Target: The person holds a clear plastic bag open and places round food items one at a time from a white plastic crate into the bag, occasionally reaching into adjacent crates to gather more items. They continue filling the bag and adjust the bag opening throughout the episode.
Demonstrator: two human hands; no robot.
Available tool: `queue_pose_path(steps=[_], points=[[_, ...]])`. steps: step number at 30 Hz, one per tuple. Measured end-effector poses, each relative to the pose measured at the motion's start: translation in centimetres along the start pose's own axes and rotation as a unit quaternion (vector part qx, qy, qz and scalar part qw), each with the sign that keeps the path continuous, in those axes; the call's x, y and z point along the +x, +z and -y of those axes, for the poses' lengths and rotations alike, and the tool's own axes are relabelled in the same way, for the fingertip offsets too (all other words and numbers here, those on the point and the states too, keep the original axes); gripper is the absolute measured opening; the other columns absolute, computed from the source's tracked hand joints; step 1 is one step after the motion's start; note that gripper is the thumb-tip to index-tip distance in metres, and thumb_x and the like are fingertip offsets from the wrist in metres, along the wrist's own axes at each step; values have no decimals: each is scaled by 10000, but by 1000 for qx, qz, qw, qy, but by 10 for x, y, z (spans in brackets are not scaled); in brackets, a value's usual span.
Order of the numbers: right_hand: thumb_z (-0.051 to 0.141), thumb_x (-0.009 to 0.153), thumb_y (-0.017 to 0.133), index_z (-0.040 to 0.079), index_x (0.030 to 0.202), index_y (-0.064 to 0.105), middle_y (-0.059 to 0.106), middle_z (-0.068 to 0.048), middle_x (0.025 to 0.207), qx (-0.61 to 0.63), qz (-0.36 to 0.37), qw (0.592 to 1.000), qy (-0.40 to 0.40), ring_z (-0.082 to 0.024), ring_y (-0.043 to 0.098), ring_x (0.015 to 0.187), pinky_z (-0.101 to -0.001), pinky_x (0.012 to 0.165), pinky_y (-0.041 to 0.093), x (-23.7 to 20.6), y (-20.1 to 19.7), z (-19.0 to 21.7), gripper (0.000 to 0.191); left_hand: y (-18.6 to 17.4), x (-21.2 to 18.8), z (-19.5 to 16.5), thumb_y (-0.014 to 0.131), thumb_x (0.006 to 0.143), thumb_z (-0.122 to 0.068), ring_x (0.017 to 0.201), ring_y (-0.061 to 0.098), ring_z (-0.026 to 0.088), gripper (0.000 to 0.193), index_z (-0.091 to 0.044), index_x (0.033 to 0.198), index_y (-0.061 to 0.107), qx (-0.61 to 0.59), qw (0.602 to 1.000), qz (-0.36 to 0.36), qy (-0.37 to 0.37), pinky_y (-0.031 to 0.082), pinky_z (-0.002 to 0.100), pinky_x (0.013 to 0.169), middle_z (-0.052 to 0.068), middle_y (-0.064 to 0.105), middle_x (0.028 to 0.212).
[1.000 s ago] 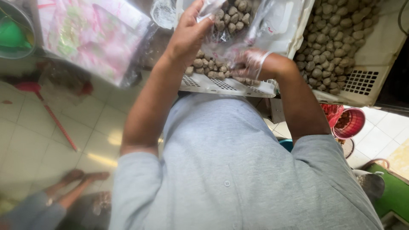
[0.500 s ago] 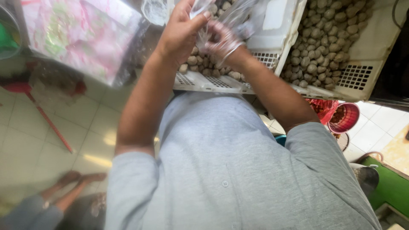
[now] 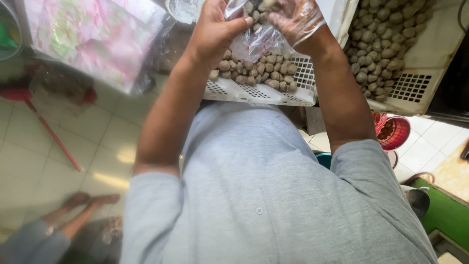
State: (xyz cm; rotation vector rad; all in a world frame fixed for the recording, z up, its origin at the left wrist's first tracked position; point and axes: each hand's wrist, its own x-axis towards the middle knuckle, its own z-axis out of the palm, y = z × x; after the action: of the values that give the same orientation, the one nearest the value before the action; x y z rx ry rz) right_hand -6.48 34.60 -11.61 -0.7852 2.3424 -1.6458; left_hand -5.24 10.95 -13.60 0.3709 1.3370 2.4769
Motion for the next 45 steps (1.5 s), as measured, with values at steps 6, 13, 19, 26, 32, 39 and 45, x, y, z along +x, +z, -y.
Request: queue_pose_path(steps=[6,13,19,26,32,39,45], points=[[124,1013,622,20,1076,711,716,-122,937,-177,160,956,170,-256,703,807,-394,754,628,-20,17,3,150,-4,5,10,593,1018,45,891,713,178,93,55,1090,651,-10,999,-39,2,597,358,849,88,722,976],[260,1008,660,8,1066,748,724,-253,1038,-482,284,800,215,-391,689,951,-487,893,553,-14,62,-43,273,-3,15,18,598,1088,-34,795,705,197,127,59,1011,637,-165,982,-87,-29,612,398,736,89,694,899],[95,805,668,44,1162,752,712,-234,1204,-496,350,763,223,-376,689,1079,-450,963,549,3,64,-63,370,3,11,9,545,1139,-132,975,697,121,225,37,1270,614,-37,997,-32,-56,597,297,872,84,732,1125],[173,960,588,34,1260,659,700,-190,1192,-336,308,823,339,-303,682,1080,-424,946,558,-18,32,-12,338,4,8,2,577,1111,-197,716,504,53,266,-11,1295,628,90,989,-75,-95,401,228,594,13,622,914],[214,1024,648,56,1230,681,757,-141,1114,-43,231,945,226,-215,742,1006,-373,904,639,-16,-6,32,262,3,15,6,540,1132,-213,873,636,39,264,-22,1297,616,8,998,-27,-64,539,230,751,5,714,1053],[78,1074,634,50,1335,600,698,-154,1235,-114,41,975,188,-215,728,1035,-332,915,637,-20,3,0,265,-2,14,9,508,1155,-209,914,649,79,258,3,1250,620,-47,996,-38,-67,554,273,822,36,709,1076],[-81,919,555,159,1364,624,646,-163,1299,-260,254,836,410,-350,726,884,-468,727,658,-34,22,-3,511,-9,14,19,510,1152,-193,981,672,111,243,11,1227,616,-63,996,-26,-49,574,304,888,48,707,1113]])
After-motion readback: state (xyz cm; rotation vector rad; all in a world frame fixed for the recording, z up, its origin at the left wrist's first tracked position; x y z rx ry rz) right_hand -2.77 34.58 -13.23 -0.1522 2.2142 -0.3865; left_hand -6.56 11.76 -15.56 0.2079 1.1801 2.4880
